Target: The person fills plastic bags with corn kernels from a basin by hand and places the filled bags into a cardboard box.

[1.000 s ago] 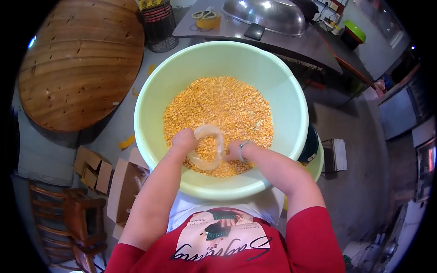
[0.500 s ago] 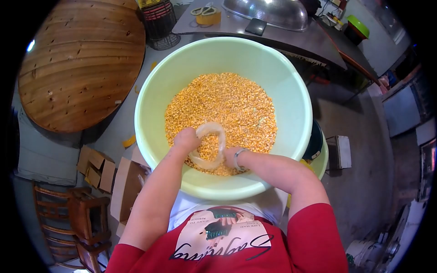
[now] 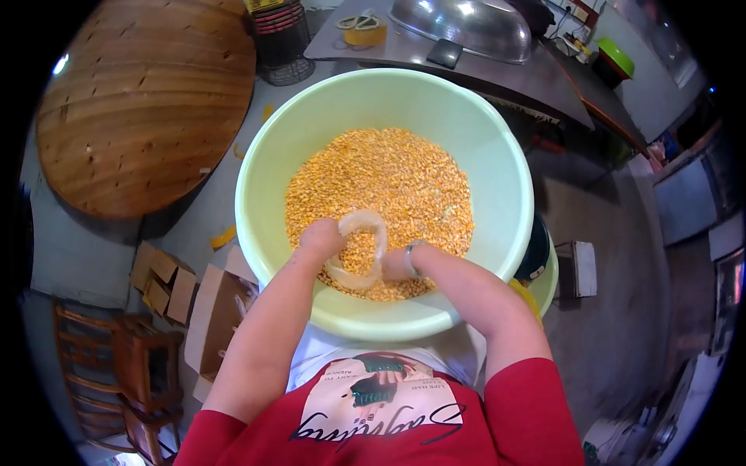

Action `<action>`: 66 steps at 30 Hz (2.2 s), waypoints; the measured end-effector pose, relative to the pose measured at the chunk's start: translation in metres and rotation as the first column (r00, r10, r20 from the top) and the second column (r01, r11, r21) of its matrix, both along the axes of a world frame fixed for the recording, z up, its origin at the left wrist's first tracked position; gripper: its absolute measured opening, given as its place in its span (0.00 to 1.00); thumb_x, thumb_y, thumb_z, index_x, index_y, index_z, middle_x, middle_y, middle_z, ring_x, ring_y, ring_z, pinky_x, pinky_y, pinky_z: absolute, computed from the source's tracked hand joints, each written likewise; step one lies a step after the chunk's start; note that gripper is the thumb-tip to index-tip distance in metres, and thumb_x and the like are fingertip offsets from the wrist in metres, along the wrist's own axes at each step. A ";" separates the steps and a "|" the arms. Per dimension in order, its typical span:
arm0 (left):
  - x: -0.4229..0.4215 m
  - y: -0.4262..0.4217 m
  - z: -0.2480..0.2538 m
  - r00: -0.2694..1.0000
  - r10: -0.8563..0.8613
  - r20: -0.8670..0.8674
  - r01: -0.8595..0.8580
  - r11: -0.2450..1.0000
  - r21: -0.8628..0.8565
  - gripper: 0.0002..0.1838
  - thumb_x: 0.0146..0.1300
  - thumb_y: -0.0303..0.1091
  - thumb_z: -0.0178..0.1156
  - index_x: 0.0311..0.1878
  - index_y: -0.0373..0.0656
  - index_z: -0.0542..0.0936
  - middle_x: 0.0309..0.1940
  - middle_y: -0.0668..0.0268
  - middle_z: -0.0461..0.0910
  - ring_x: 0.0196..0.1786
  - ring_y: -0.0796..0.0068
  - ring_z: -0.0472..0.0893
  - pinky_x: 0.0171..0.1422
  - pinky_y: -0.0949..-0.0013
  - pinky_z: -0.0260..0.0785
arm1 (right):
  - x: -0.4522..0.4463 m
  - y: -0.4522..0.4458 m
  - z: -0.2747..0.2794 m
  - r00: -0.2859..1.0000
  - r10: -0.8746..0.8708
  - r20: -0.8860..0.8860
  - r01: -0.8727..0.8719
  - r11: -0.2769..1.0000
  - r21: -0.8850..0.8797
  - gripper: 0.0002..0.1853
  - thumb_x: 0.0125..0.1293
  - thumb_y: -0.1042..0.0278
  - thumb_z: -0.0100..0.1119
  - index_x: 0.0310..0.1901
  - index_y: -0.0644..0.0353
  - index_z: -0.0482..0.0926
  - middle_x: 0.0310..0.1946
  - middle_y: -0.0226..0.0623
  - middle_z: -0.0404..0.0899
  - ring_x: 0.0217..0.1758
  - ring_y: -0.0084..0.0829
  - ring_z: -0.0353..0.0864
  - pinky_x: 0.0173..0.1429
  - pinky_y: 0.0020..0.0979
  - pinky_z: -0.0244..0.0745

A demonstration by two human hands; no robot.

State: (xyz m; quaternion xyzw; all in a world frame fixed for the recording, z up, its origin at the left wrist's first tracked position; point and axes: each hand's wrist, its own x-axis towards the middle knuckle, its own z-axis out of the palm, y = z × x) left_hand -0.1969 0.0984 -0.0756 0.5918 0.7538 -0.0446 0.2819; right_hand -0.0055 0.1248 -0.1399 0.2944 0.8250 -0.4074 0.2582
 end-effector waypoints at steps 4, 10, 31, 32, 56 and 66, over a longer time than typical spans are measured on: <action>-0.001 -0.002 0.006 1.000 0.007 0.027 -0.007 1.000 0.013 0.13 0.52 0.34 0.55 0.42 0.44 0.79 0.40 0.60 0.79 0.45 0.65 0.78 0.48 0.65 0.70 | -0.006 0.004 0.048 0.953 -0.296 0.068 0.303 0.944 -0.131 0.13 0.56 0.60 0.52 0.33 0.62 0.76 0.25 0.36 0.77 0.25 0.31 0.73 0.32 0.32 0.70; -0.002 -0.002 0.004 0.999 0.012 0.049 -0.014 0.999 0.037 0.12 0.52 0.33 0.55 0.40 0.44 0.79 0.40 0.60 0.79 0.45 0.64 0.78 0.47 0.65 0.71 | -0.025 0.009 0.072 0.901 -0.434 0.027 0.429 0.876 -0.220 0.16 0.60 0.55 0.49 0.23 0.58 0.71 0.15 0.30 0.68 0.14 0.21 0.64 0.18 0.25 0.59; -0.002 -0.004 0.006 0.993 0.022 0.120 -0.033 0.995 0.098 0.15 0.49 0.38 0.59 0.40 0.43 0.78 0.39 0.56 0.78 0.46 0.60 0.78 0.48 0.63 0.70 | -0.072 0.003 0.040 0.860 -0.449 -0.244 0.495 0.849 0.184 0.09 0.56 0.71 0.51 0.37 0.61 0.78 0.25 0.40 0.79 0.22 0.31 0.80 0.25 0.28 0.75; -0.003 -0.003 0.005 0.993 0.017 0.113 -0.028 0.994 0.102 0.15 0.50 0.38 0.59 0.40 0.43 0.78 0.40 0.56 0.78 0.46 0.60 0.77 0.48 0.63 0.70 | -0.066 0.006 0.039 0.838 -0.437 -0.327 0.512 0.837 0.193 0.09 0.56 0.72 0.51 0.37 0.60 0.78 0.25 0.39 0.79 0.22 0.30 0.80 0.25 0.27 0.75; -0.004 0.003 -0.003 0.993 0.102 -0.059 -0.095 0.989 0.114 0.13 0.51 0.35 0.54 0.41 0.45 0.78 0.39 0.57 0.78 0.45 0.59 0.78 0.47 0.60 0.70 | 0.007 0.051 0.033 0.789 -0.609 -0.086 0.588 0.707 0.392 0.12 0.49 0.67 0.54 0.33 0.65 0.79 0.33 0.51 0.79 0.37 0.39 0.80 0.39 0.33 0.75; -0.003 -0.001 0.000 0.986 0.148 -0.072 -0.143 0.987 0.070 0.13 0.52 0.32 0.52 0.41 0.42 0.78 0.42 0.56 0.78 0.47 0.58 0.77 0.49 0.62 0.70 | 0.004 0.053 0.014 0.002 -0.996 -0.092 0.806 0.056 -0.590 0.05 0.59 0.69 0.47 0.34 0.57 0.73 0.29 0.36 0.78 0.31 0.34 0.78 0.33 0.39 0.75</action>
